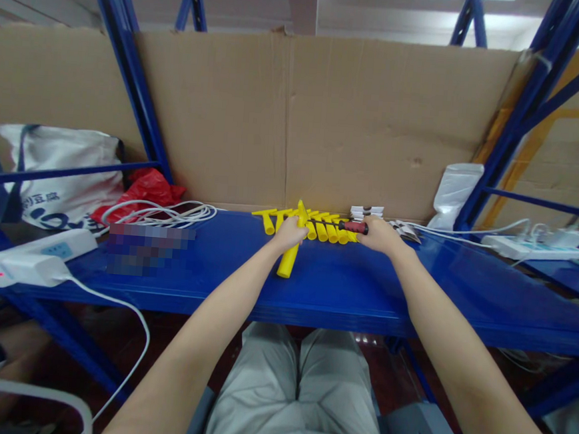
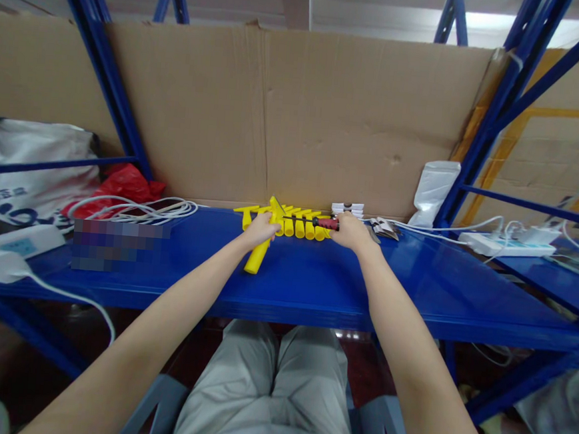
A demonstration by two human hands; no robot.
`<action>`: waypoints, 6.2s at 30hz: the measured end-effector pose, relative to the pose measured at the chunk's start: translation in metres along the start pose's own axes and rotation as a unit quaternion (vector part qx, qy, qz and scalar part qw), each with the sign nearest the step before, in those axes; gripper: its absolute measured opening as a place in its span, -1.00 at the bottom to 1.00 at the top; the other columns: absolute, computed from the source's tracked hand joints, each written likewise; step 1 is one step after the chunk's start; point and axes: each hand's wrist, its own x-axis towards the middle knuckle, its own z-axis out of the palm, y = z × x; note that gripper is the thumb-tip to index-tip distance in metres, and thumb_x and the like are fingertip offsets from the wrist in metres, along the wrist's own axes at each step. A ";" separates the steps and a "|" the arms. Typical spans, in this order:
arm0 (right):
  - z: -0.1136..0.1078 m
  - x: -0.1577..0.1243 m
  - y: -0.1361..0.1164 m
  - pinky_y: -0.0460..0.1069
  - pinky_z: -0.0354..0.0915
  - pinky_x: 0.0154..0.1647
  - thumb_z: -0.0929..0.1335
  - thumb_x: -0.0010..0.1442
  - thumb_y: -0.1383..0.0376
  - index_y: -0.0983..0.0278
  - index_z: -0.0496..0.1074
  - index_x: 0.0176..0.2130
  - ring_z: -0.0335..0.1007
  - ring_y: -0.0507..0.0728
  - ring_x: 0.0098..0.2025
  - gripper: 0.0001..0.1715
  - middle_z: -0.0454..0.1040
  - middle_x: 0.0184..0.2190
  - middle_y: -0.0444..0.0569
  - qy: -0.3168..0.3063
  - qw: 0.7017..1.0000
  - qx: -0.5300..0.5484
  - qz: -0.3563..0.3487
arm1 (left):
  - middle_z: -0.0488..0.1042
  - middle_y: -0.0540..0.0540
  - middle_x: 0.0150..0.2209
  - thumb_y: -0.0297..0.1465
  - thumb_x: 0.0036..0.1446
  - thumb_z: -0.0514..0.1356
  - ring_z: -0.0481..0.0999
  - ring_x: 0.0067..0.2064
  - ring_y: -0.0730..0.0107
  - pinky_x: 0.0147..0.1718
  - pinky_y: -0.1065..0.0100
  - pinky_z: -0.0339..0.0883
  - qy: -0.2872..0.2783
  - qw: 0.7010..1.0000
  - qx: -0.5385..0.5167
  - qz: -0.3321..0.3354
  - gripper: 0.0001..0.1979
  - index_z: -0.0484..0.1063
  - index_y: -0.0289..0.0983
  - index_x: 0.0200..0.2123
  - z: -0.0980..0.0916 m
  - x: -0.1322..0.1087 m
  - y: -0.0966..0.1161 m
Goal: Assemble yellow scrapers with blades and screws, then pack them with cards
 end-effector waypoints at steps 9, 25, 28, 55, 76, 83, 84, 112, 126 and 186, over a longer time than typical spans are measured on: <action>0.001 -0.002 -0.002 -0.01 0.24 -0.32 0.32 0.07 0.20 0.34 0.31 -0.05 0.45 0.27 -0.18 -0.55 0.51 -0.21 0.20 -0.026 0.999 -0.008 0.044 | 0.33 0.01 -0.64 -0.54 -0.07 0.08 0.37 -0.59 0.40 -0.55 0.42 0.26 -0.007 1.000 0.005 -0.005 -0.86 0.38 -0.35 -0.37 0.000 0.000 0.000; 0.000 -0.002 -0.003 0.00 0.24 -0.30 0.33 0.07 0.22 0.34 0.35 -0.07 0.45 0.28 -0.17 -0.58 0.50 -0.19 0.21 -0.046 0.998 -0.018 0.034 | 0.40 -0.04 -0.59 -0.53 -0.07 0.08 0.40 -0.57 0.41 -0.54 0.43 0.28 -0.015 1.000 0.008 -0.004 -0.84 0.40 -0.37 -0.36 0.001 0.001 -0.001; 0.000 0.000 -0.001 -0.04 0.21 -0.32 0.30 0.06 0.30 0.34 0.38 -0.14 0.45 0.23 -0.21 -0.68 0.51 -0.24 0.16 -0.043 0.999 -0.001 -0.007 | 0.42 -0.06 -0.57 -0.53 -0.07 0.08 0.42 -0.56 0.40 -0.54 0.43 0.29 -0.005 1.000 0.009 0.001 -0.83 0.40 -0.38 -0.35 0.001 0.002 -0.003; 0.001 0.000 -0.001 -0.06 0.10 -0.44 0.36 0.00 0.25 0.33 0.35 -0.13 0.42 0.20 -0.29 -0.60 0.50 -0.27 0.14 -0.022 0.999 0.006 0.024 | 0.37 -0.03 -0.61 -0.53 -0.08 0.05 0.37 -0.57 0.44 -0.55 0.46 0.24 0.003 1.000 0.009 0.011 -0.86 0.38 -0.34 -0.41 0.001 0.003 -0.002; 0.003 0.001 0.001 -0.08 0.06 -0.47 0.35 0.03 0.22 0.30 0.38 -0.21 0.38 0.14 -0.36 -0.70 0.51 -0.34 0.07 -0.038 0.999 0.033 -0.016 | 0.42 -0.05 -0.58 -0.52 -0.07 0.07 0.43 -0.54 0.40 -0.48 0.42 0.32 0.007 1.000 0.004 0.004 -0.84 0.40 -0.35 -0.36 0.000 0.002 -0.002; 0.002 0.001 -0.001 -0.07 0.07 -0.47 0.28 0.08 0.26 0.32 0.42 -0.33 0.37 0.12 -0.40 -0.81 0.50 -0.40 0.05 -0.042 0.997 0.058 -0.033 | 0.39 -0.03 -0.60 -0.53 -0.06 0.06 0.40 -0.55 0.43 -0.52 0.46 0.27 0.013 1.000 0.011 0.002 -0.85 0.39 -0.34 -0.38 -0.001 0.001 0.000; 0.002 0.001 -0.001 -0.07 0.06 -0.47 0.29 0.07 0.26 0.33 0.42 -0.32 0.37 0.12 -0.40 -0.80 0.50 -0.40 0.05 -0.040 0.997 0.051 -0.032 | 0.38 -0.02 -0.60 -0.53 -0.06 0.06 0.39 -0.55 0.44 -0.54 0.47 0.25 0.012 1.000 0.011 0.005 -0.86 0.38 -0.34 -0.39 -0.001 0.001 0.001; 0.002 0.002 0.004 -0.06 0.15 -0.40 0.31 0.05 0.28 0.33 0.39 -0.22 0.43 0.16 -0.30 -0.75 0.52 -0.28 0.11 -0.041 0.998 0.053 -0.004 | 0.41 -0.05 -0.58 -0.54 -0.07 0.06 0.41 -0.54 0.41 -0.49 0.43 0.29 0.004 1.000 0.015 0.015 -0.83 0.40 -0.37 -0.36 -0.002 -0.001 0.001; 0.004 0.004 0.006 -0.06 0.12 -0.45 0.31 0.08 0.18 0.31 0.36 -0.21 0.44 0.17 -0.31 -0.69 0.52 -0.29 0.11 -0.048 0.998 0.036 0.014 | 0.40 -0.04 -0.60 -0.55 -0.08 0.06 0.41 -0.55 0.39 -0.51 0.43 0.28 0.001 1.000 0.024 0.003 -0.82 0.40 -0.37 -0.36 -0.002 -0.001 0.002; -0.002 0.001 0.001 -0.10 0.16 -0.44 0.30 0.04 0.29 0.34 0.46 -0.27 0.43 0.15 -0.29 -0.76 0.54 -0.27 0.09 -0.125 0.990 0.065 0.008 | 0.35 0.00 -0.65 -0.51 -0.07 0.07 0.43 -0.55 0.38 -0.46 0.40 0.35 -0.033 0.999 0.025 -0.006 -0.84 0.39 -0.34 -0.37 0.000 0.000 -0.001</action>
